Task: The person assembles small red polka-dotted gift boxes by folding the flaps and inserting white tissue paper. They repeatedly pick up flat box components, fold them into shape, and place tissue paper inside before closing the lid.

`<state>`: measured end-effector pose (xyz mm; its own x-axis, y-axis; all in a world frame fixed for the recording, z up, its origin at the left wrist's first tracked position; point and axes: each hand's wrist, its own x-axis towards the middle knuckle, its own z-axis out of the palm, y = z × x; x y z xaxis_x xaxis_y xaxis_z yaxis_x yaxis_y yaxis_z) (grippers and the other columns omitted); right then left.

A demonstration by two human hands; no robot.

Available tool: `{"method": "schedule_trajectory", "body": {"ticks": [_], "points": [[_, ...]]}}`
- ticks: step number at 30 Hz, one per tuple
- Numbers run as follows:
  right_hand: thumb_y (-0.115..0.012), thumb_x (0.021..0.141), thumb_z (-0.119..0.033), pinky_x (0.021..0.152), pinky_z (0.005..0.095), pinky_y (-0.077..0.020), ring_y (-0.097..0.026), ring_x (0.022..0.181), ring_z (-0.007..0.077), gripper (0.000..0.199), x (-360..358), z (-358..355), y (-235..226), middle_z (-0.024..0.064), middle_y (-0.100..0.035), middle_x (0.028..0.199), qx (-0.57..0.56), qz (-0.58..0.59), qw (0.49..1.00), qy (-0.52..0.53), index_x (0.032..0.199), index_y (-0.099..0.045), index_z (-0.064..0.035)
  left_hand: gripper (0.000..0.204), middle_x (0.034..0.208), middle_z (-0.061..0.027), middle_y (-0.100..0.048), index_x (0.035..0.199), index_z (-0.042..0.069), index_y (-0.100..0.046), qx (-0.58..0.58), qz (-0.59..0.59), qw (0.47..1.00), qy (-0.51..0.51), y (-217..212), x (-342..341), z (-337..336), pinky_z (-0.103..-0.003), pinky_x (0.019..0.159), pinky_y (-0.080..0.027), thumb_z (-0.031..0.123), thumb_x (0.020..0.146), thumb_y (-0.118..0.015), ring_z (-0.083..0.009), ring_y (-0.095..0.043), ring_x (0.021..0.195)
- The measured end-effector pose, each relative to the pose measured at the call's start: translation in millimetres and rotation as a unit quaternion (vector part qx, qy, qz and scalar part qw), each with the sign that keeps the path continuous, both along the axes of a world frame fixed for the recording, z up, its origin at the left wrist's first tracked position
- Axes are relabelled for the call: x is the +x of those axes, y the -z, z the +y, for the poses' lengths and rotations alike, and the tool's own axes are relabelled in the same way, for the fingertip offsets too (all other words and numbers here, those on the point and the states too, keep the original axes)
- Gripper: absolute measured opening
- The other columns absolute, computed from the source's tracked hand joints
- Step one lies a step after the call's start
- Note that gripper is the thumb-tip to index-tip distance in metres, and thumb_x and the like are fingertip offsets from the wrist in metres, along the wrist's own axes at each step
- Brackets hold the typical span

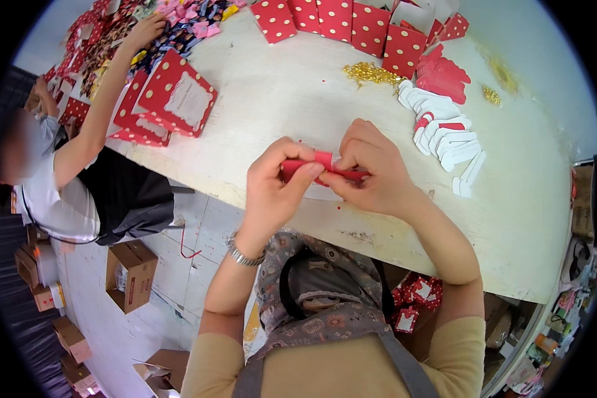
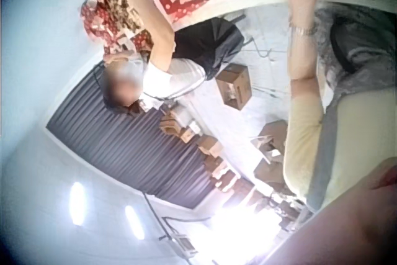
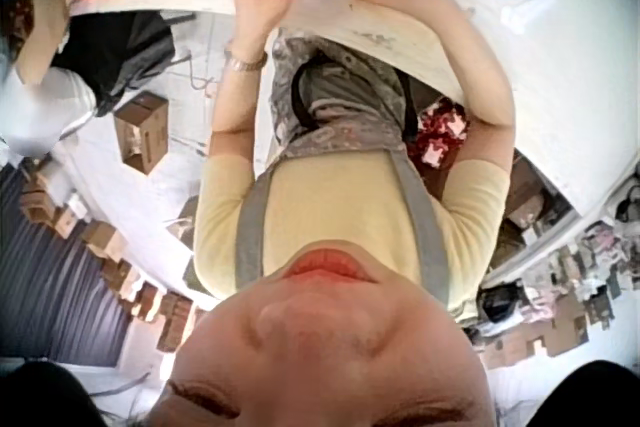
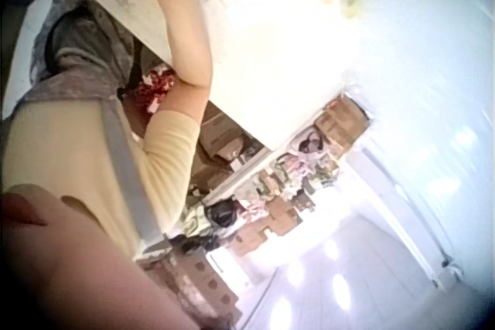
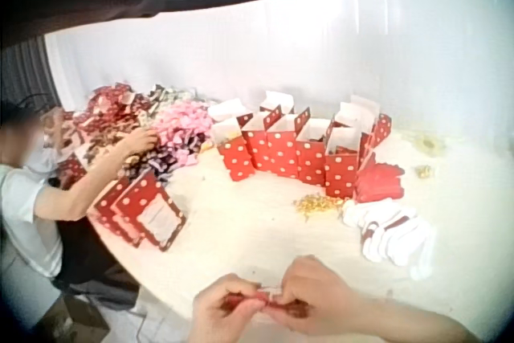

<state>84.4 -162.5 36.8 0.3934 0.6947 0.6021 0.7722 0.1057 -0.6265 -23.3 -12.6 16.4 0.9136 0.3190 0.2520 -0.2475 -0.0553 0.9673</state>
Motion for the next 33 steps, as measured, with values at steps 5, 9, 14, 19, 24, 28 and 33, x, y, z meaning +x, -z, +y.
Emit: {"method": "schedule_trajectory", "body": {"ticks": [5,9,14,19,24,28,33], "points": [[-0.078,0.069,-0.006,0.059,0.032,-0.0386,-0.05,0.067,0.0202,0.023,-15.9,-10.7,0.7,0.0043,-0.049,0.071,-0.004,0.085,0.996,0.032,0.07,-0.055,-0.0055,0.011,0.086,-0.0018,-0.059,0.095,0.001,-0.056,-0.056,0.034,0.998,0.022,-7.8,-11.0,-13.5,-0.02,0.069,-0.047,-0.003,0.086,-0.061,-0.0066,-0.056,0.077],[-0.078,0.07,-0.004,0.058,0.0318,-0.0402,-0.051,0.068,0.0185,0.019,-25.9,-16.4,-6.6,0.0049,-0.05,0.071,-0.028,0.167,0.985,0.044,0.071,-0.059,-0.0043,0.011,0.095,-0.0044,-0.061,0.097,0.002,-0.055,-0.058,0.062,0.995,0.042,-12.2,-14.1,-16.4,-0.021,0.072,-0.048,-0.001,0.087,-0.06,-0.007,-0.059,0.087],[-0.08,0.068,-0.005,0.057,0.0312,-0.0393,-0.051,0.067,0.0183,0.02,4.7,-97.9,-52.7,0.0048,-0.053,0.069,-0.208,0.105,0.969,-0.081,0.072,-0.06,-0.003,0.055,0.117,-0.0164,-0.053,0.115,0.0,-0.053,0.418,-0.049,0.872,-0.249,-35.0,-13.2,59.3,-0.041,0.094,-0.04,0.022,0.072,-0.078,-0.0301,-0.046,0.116],[-0.081,0.069,-0.019,0.063,0.0324,-0.043,-0.055,0.07,0.0224,0.03,-3.2,-134.8,-92.7,0.008,-0.059,0.076,-0.351,0.076,0.933,-0.025,0.091,-0.069,-0.0023,0.031,0.104,-0.0094,-0.057,0.087,0.009,-0.064,0.685,0.014,0.558,-0.468,-56.5,-8.6,147.0,-0.052,0.095,-0.032,0.027,0.066,-0.079,-0.0287,-0.048,0.108],[-0.079,0.07,-0.023,0.088,0.0366,-0.0471,-0.052,0.112,0.0316,0.058,-27.3,-61.1,-18.0,0.016,-0.05,0.126,-0.17,-0.027,0.984,0.043,0.12,-0.054,-0.0058,0.023,0.076,-0.0029,-0.057,0.065,0.012,-0.055,0.616,-0.025,0.687,-0.385,-59.4,10.2,54.0,-0.038,0.076,-0.04,0.021,0.066,-0.076,-0.0237,-0.054,0.076],[-0.085,0.062,-0.028,0.104,0.0437,-0.0362,-0.033,0.13,0.0401,0.093,-39.9,-1.4,19.9,0.025,-0.029,0.143,-0.048,0.025,0.992,0.116,0.134,-0.031,-0.0032,0.023,0.081,-0.004,-0.059,0.073,0.008,-0.058,0.444,0.006,0.85,-0.285,-50.1,23.5,-28.3,-0.032,0.058,-0.045,0.023,0.071,-0.076,-0.0228,-0.058,0.071],[-0.088,0.056,-0.024,0.108,0.045,-0.0308,-0.029,0.134,0.0399,0.095,-9.0,7.2,47.6,0.0259,-0.027,0.144,-0.014,0.015,0.974,0.224,0.128,-0.031,-0.0021,0.048,0.112,-0.0138,-0.053,0.09,0.008,-0.053,0.339,-0.141,0.887,-0.279,-42.1,23.0,-16.4,-0.039,0.084,-0.046,0.036,0.064,-0.083,-0.0294,-0.055,0.102]]}}
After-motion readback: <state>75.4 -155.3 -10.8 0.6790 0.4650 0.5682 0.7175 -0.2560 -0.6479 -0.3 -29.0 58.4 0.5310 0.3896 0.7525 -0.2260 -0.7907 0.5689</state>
